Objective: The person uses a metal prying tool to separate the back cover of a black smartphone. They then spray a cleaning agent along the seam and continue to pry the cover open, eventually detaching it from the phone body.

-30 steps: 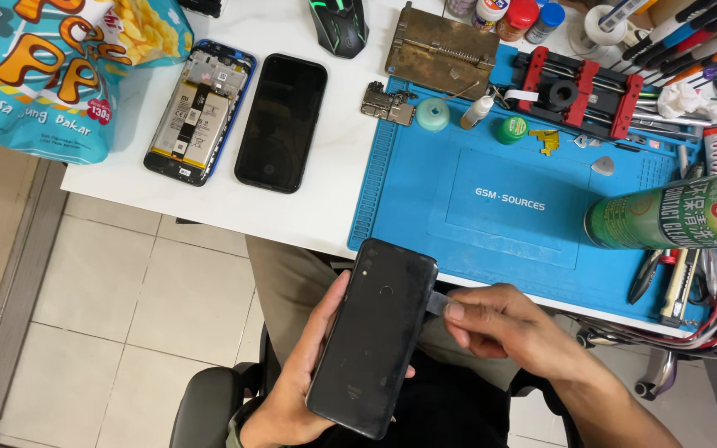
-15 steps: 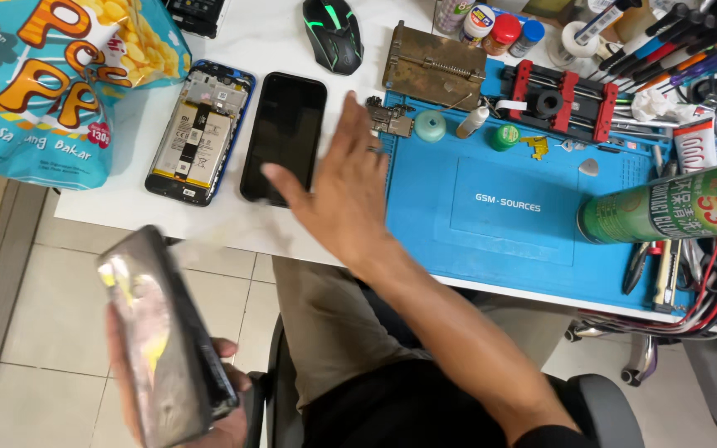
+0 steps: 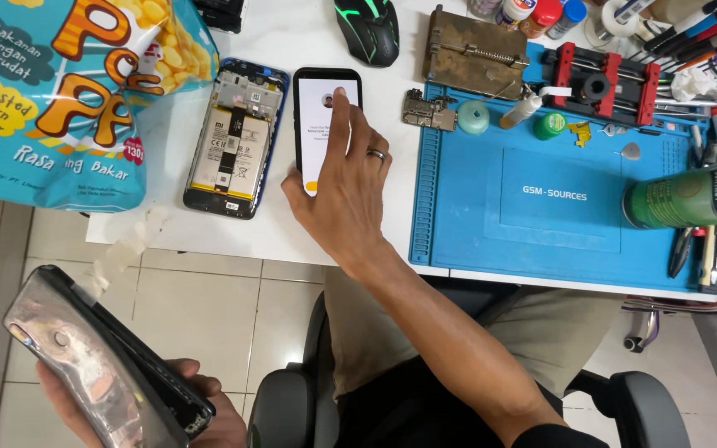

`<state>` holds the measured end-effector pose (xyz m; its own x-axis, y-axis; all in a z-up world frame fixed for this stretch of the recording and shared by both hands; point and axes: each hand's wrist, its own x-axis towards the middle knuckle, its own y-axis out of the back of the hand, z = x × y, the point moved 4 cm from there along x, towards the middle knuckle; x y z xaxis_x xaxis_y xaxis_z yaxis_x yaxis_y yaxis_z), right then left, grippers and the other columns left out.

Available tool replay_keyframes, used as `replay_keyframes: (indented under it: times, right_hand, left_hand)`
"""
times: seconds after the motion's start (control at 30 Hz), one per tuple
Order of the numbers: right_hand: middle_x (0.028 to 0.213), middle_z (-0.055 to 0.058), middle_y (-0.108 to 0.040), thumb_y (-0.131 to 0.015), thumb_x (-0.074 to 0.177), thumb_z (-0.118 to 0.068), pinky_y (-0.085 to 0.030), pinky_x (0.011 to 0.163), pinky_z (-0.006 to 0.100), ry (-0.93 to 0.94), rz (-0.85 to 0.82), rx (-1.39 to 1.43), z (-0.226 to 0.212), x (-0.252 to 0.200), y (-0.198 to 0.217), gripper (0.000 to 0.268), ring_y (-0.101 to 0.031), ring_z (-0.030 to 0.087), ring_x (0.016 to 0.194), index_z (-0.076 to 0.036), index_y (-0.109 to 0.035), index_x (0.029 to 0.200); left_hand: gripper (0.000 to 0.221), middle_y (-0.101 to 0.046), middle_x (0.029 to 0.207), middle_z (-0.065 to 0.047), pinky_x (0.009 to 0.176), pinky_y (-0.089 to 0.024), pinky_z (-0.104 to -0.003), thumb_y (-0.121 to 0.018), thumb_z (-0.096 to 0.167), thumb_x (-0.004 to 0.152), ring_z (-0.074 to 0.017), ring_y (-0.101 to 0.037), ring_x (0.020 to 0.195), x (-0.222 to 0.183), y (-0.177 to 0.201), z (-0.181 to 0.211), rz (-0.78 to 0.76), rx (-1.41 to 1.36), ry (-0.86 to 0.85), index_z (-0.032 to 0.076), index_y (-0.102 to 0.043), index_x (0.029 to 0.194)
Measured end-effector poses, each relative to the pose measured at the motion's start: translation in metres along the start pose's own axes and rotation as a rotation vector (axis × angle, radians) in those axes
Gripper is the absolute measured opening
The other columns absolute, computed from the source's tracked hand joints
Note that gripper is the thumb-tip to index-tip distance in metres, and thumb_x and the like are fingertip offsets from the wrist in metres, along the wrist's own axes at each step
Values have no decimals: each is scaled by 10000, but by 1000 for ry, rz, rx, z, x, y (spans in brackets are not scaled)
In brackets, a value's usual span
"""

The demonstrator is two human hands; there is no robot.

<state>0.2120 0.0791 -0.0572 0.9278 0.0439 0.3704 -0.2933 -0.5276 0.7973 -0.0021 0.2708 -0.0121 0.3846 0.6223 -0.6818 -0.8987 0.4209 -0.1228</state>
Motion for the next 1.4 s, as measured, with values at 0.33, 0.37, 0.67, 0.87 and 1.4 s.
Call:
replay_keyframes:
  times: [0.33,0.37,0.67,0.87,1.4]
  right_hand:
    - [1821,290,-165,-704,1070,-487,-379,1264,647,-77,-190,344,33,-11,26,942,-208,477,1705,-61,-169,1717]
    - [1810,284,-186,-742,1056,-414,-341,1313,632,-81,-182,368,38,-10,28,925,-201,467,1711,-57,-197,1712]
    - [1853,261,-69,-900,893,-583,-353,1236,684,-132,-160,179,13,-3,20,1224,-258,478,1714,-37,-172,1711]
    - [1800,285,-235,-584,1113,-412,-259,1350,606,-144,-214,404,35,-11,38,835,-245,464,1686,3,-176,1712]
    - [1588,122,-611,-556,937,-78,-486,1148,419,-273,-96,850,74,-13,52,544,-612,325,1490,-109,-515,1479]
  left_hand:
    - [884,-620,1032,33,503,-377,-249,-465,654,787,-151,-593,607,-32,-43,9,332,74,-174,576,-433,1667]
    - [834,-595,976,52,471,-374,-245,-479,718,779,-149,-593,593,-30,-46,9,309,35,-103,615,-476,1607]
    - [893,-576,1049,-28,430,-341,-306,-460,769,776,-209,-569,580,-23,-49,-2,244,55,-127,599,-417,1651]
    - [817,-586,947,-9,464,-352,-349,-451,818,743,-211,-555,565,-23,-49,7,328,34,-13,658,-496,1543]
    - [875,-595,906,-243,449,-453,-401,-491,646,887,-306,-566,564,-23,-39,-11,185,107,-194,518,-334,1738]
